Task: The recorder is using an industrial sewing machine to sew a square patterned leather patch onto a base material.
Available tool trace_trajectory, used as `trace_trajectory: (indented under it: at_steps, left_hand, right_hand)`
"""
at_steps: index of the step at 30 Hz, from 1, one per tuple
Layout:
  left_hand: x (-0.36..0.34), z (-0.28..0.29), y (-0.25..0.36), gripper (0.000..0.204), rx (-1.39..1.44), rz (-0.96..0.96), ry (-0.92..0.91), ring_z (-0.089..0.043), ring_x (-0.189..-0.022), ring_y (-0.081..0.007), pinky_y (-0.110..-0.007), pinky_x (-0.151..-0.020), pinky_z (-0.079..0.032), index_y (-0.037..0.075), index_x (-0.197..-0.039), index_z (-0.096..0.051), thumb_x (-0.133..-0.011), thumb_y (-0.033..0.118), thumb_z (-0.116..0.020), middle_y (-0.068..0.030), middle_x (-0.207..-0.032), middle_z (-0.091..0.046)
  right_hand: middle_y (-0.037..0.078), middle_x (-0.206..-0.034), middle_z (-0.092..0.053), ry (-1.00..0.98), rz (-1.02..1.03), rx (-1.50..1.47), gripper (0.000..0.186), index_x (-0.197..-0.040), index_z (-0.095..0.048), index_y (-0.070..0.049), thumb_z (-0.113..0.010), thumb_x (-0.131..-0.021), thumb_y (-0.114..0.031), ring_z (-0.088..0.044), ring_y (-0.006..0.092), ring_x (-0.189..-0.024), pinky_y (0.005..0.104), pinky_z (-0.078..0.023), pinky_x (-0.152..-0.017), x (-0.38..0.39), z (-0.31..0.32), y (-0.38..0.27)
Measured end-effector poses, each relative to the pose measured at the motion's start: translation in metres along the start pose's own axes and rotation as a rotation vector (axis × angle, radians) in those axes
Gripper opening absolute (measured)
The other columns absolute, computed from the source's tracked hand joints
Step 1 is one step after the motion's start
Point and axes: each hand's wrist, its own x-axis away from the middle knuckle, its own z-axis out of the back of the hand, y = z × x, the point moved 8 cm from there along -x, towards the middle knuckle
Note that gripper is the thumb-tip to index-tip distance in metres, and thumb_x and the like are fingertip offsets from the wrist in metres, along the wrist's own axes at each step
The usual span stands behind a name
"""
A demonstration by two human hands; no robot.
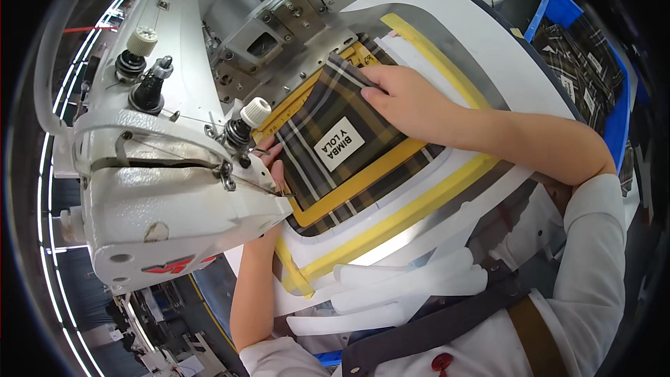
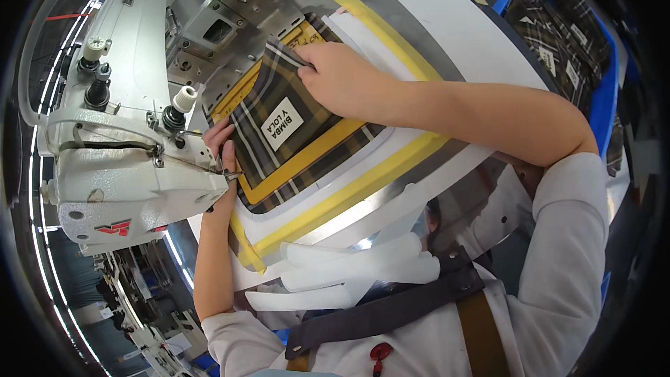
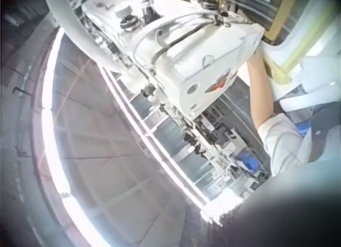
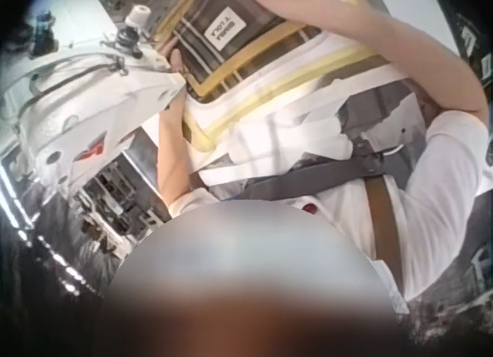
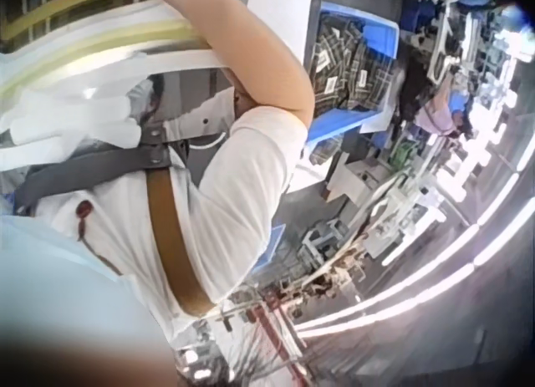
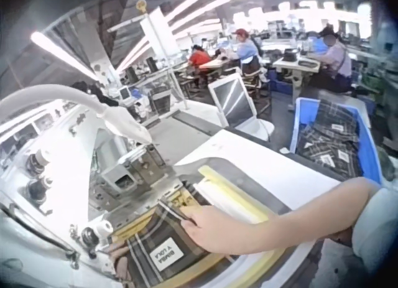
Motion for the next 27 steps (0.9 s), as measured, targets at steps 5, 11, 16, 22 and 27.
trace_trajectory:
  at_steps: [5,11,16,22,27]
  left_hand:
    - [0.0,0.001,0.004,0.026,-0.037,-0.043,0.063,-0.048,-0.125,-0.0299,-0.041,-0.108,-0.034,0.004,-0.116,-0.06,-0.095,0.017,-0.056,-0.0124,-0.13,-0.055]
    - [0.007,0.005,-0.005,0.022,0.147,-0.006,0.13,-0.052,-0.117,-0.027,-0.038,-0.103,-0.037,0.004,-0.111,-0.062,-0.089,0.009,-0.062,-0.0103,-0.121,-0.059]
    - [0.027,0.011,-0.027,0.035,0.002,0.015,0.075,-0.055,-0.108,-0.0171,-0.03,-0.096,-0.046,0.0,-0.123,-0.052,-0.089,0.001,-0.06,-0.0094,-0.113,-0.058]
    - [0.033,-0.008,-0.052,0.04,0.012,0.013,-0.053,-0.058,-0.103,-0.0143,-0.028,-0.093,-0.05,-0.002,-0.127,-0.046,-0.09,-0.001,-0.059,-0.0085,-0.111,-0.058]
    - [0.032,-0.007,-0.042,0.035,-0.016,-0.089,-0.049,-0.058,-0.105,-0.0158,-0.029,-0.091,-0.049,0.0,-0.124,-0.049,-0.09,0.001,-0.06,-0.0099,-0.11,-0.061]
  right_hand:
    - [0.012,-0.104,-0.063,0.168,0.15,0.121,0.026,-0.115,-0.059,0.0,-0.054,-0.091,-0.009,-0.058,0.0261,-0.098,0.0346,-0.045,-0.087,0.01,0.003,-0.018]
    - [0.007,-0.118,-0.057,-0.217,0.788,0.582,0.031,-0.11,-0.063,-0.009,-0.069,-0.08,-0.016,-0.053,0.0223,-0.112,0.0407,-0.039,-0.1,0.053,-0.07,-0.061]
    - [0.006,-0.111,-0.058,-0.341,0.964,0.678,0.036,-0.112,-0.063,-0.01,-0.066,-0.083,-0.032,-0.053,0.0231,-0.107,0.0412,-0.037,-0.101,0.058,-0.119,-0.065]
    - [0.008,-0.108,-0.055,-0.353,0.897,0.663,0.039,-0.113,-0.064,-0.014,-0.067,-0.082,-0.037,-0.052,0.0258,-0.108,0.0428,-0.039,-0.099,0.051,-0.123,-0.058]
    - [0.008,-0.108,-0.055,-0.35,0.875,0.656,0.039,-0.112,-0.065,-0.013,-0.068,-0.081,-0.036,-0.052,0.0265,-0.109,0.0431,-0.039,-0.098,0.049,-0.122,-0.057]
